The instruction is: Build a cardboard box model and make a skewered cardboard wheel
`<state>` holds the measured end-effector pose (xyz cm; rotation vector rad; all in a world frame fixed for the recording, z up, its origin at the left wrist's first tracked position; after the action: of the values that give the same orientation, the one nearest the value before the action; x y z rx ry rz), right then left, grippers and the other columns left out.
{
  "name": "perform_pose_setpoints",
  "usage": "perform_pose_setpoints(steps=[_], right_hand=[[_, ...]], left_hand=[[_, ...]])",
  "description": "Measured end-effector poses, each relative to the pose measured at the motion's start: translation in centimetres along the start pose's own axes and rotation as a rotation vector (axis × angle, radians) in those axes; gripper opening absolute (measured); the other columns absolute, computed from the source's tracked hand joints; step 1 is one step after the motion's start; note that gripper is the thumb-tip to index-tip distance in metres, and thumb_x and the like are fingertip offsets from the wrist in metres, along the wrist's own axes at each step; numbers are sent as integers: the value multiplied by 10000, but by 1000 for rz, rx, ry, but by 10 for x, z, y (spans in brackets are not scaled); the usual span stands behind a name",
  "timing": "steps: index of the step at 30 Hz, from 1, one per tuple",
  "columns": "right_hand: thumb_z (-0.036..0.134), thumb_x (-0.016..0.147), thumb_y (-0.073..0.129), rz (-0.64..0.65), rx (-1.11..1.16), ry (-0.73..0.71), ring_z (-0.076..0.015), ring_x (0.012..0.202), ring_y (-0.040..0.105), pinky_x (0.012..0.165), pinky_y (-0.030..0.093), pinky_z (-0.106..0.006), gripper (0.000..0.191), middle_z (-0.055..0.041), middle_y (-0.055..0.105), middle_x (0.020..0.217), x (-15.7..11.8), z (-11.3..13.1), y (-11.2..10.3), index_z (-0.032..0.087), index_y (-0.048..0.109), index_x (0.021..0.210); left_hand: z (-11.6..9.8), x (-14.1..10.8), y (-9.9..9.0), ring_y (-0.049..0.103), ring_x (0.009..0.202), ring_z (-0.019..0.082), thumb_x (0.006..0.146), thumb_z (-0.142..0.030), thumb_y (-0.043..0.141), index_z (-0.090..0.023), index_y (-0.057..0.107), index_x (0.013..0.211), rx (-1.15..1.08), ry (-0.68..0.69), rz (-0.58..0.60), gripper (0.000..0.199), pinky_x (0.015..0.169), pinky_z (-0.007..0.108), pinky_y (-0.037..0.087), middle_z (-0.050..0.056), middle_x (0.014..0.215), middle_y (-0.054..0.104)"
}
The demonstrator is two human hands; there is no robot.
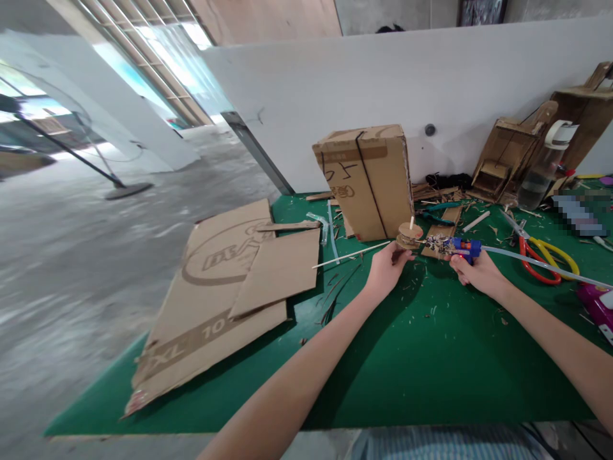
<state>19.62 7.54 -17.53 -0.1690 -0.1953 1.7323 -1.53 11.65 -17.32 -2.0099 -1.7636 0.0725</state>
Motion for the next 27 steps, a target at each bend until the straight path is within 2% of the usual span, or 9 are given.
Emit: perform_pose_setpoints(steps=[19,27], right_hand=[[620,816,556,-30,-41,21,-95,397,414,427,386,-259,463,49,471,520,4,-12,-2,179,595,949],[626,816,566,-32,-7,21,-99,391,418,424,385,-263,440,59,457,513,5,-15,-2,196,563,911]], left_hand=[[5,0,2,728,898,244,891,-306,554,-171,616,997,4,20,14,182,850,378,554,92,927,756],[7,0,2,721,932,243,903,-311,532,-176,623,1006,14,43,19,192,872,383,548,94,973,752]])
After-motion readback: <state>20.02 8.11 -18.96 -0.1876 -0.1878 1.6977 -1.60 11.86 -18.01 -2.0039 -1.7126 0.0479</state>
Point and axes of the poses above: each hand's wrist, its own x-axis towards the middle knuckle, its own y-axis out of the palm, z = x × y, the point moved 5 cm from there along x, towards the middle knuckle
